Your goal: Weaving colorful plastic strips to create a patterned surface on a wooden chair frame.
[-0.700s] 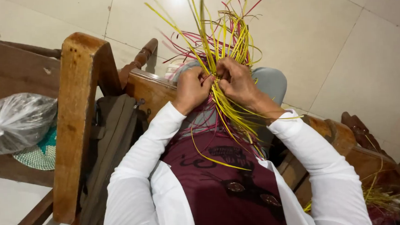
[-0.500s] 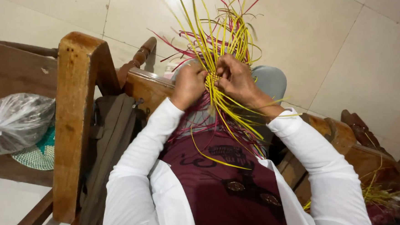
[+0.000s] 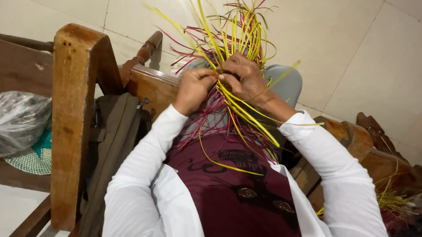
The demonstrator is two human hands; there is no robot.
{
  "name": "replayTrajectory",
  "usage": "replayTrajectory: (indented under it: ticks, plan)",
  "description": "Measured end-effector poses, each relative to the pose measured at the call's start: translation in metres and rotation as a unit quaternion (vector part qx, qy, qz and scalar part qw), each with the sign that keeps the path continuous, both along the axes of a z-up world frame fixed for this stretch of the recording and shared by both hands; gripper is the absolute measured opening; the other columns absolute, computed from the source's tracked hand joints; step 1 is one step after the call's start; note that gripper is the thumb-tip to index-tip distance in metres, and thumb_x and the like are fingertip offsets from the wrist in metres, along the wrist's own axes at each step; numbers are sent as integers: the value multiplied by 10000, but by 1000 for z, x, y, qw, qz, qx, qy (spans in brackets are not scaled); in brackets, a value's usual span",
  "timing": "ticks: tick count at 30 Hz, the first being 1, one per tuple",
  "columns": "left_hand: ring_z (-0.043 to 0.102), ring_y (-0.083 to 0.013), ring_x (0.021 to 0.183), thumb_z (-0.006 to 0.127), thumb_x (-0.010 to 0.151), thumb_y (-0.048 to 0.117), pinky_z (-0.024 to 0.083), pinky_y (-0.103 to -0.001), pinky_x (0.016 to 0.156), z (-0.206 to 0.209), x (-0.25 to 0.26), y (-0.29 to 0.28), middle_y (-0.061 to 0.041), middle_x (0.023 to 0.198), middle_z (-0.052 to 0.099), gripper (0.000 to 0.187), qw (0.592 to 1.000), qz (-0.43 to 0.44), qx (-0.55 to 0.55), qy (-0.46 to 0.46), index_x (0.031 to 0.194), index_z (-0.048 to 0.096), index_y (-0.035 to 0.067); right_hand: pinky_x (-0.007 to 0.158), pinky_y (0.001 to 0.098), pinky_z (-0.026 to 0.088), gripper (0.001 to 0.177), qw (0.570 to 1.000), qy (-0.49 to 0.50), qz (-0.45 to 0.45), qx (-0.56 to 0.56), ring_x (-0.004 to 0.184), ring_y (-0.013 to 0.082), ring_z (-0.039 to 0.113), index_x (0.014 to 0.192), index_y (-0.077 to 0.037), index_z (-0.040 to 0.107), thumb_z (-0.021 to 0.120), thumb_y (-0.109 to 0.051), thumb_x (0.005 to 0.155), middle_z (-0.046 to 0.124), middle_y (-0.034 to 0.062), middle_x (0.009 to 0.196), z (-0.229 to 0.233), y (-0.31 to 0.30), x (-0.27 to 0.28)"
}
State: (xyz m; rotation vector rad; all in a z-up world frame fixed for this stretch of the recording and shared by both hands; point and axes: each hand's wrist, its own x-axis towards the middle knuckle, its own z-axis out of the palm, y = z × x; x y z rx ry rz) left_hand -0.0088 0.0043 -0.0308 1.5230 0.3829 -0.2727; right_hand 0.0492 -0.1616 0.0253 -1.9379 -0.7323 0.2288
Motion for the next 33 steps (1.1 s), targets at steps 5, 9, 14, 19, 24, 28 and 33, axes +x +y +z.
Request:
replayTrajectory:
  ticks: [5, 9, 14, 19, 24, 28, 33]
  plan:
    - [600, -92, 738, 663, 821, 61, 512, -263, 683, 15, -1, -5, -54, 762, 702, 125, 997, -10, 27, -73, 892, 757, 104, 660, 415, 496, 45, 998, 16, 6, 53, 736, 356, 602, 882, 1, 667, 700, -27, 866, 545, 144, 797, 11, 2, 2]
    - [532, -64, 634, 599, 834, 39, 479, -206, 571, 13, 1, -13, -38, 709, 678, 163, 998, 28, -54, -4, 918, 738, 49, 734, 416, 488, 72, 989, 91, -43, 107, 787, 297, 620, 806, 13, 659, 674, -14, 871, 589, 156, 801, -3, -3, 4]
    - [497, -47, 405, 605, 827, 31, 385, -187, 346, -20, -2, -22, -37, 567, 601, 122, 983, 81, -152, 57, 897, 699, -1, 778, 417, 488, 151, 998, 5, 23, 66, 835, 347, 626, 903, -40, 703, 618, -164, 920, 615, 156, 847, 11, -11, 1]
    - [496, -31, 558, 624, 847, 127, 372, -160, 488, -3, -7, -19, 35, 595, 590, 124, 1000, 21, -15, 16, 885, 733, 81, 730, 388, 503, 142, 986, -140, 90, -14, 773, 313, 621, 963, -118, 722, 599, -66, 913, 642, 88, 844, 1, -17, 2]
    - [653, -425, 804, 573, 835, 122, 506, -536, 681, 35, -4, -19, -212, 799, 662, 128, 927, -113, 333, -132, 906, 659, 57, 648, 418, 509, 69, 983, -155, 61, -83, 742, 312, 609, 910, -99, 640, 628, -36, 885, 580, 74, 801, 10, -2, 4]
    - [679, -287, 789, 668, 789, 156, 522, -353, 689, 4, 9, -16, -122, 763, 691, 86, 987, -25, 146, -58, 821, 732, 108, 650, 416, 540, 112, 996, -60, 53, -30, 737, 347, 633, 935, -61, 655, 629, 34, 883, 607, 103, 786, 3, -5, 8]
    - [649, -169, 728, 672, 765, 74, 518, -306, 630, 10, 9, -27, -97, 740, 696, 110, 993, 48, 79, -72, 846, 739, 106, 607, 464, 491, 66, 999, -8, 25, -38, 704, 380, 622, 898, -7, 640, 693, -3, 859, 574, 165, 753, 6, -8, 13]
